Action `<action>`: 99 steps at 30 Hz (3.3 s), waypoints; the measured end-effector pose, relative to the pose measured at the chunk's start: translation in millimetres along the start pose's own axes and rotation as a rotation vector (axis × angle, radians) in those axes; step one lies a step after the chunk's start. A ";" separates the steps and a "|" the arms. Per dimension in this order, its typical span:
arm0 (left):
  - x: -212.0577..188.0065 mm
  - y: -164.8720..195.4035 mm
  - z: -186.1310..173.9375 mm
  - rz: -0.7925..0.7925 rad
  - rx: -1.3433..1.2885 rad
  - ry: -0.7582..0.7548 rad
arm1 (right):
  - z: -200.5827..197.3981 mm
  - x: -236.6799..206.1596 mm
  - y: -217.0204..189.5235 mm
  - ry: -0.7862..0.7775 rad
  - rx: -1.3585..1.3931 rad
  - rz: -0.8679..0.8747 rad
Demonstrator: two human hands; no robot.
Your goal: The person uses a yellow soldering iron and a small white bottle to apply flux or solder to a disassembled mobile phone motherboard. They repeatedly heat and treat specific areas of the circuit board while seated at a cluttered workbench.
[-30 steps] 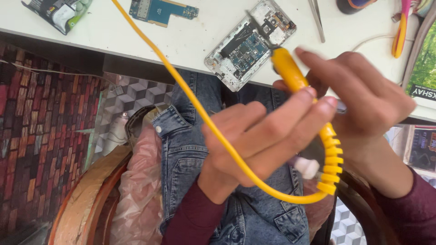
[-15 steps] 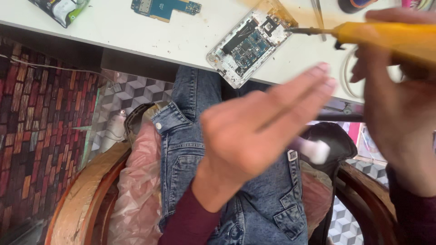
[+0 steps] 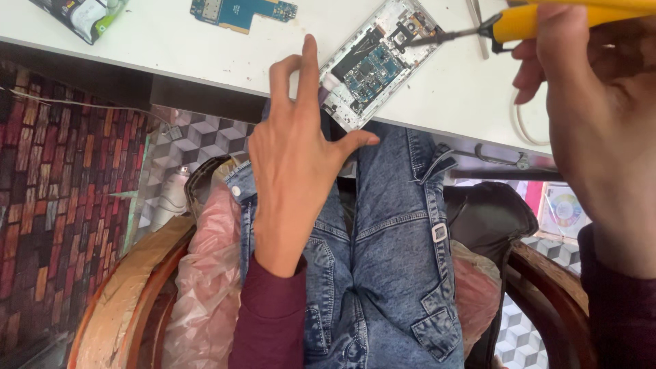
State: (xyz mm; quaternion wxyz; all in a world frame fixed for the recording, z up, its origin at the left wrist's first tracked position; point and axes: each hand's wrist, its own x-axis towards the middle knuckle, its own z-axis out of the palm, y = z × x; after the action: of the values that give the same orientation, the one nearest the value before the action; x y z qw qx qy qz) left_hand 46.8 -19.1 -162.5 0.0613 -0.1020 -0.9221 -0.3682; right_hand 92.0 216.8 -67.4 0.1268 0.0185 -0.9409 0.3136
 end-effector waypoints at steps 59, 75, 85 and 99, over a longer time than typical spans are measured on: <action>-6.0 -1.4 37.6 0.128 -1.367 0.239 | 1.0 14.3 22.1 -0.023 0.047 0.036; -7.7 9.1 60.9 0.125 -0.915 0.379 | 0.4 10.3 46.7 -0.062 0.187 -0.188; -8.2 5.9 63.3 0.114 -0.909 0.383 | 4.6 6.3 32.1 -0.011 0.072 -0.082; -9.1 6.6 63.6 0.136 -0.884 0.379 | 12.3 4.3 25.1 0.012 0.099 -0.183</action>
State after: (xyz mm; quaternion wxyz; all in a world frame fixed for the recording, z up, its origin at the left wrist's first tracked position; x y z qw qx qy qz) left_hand 54.8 28.4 -205.7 0.2026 -0.1094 -0.6412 -0.7320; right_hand 82.2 229.8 -90.5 0.1595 0.1085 -0.9177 0.3472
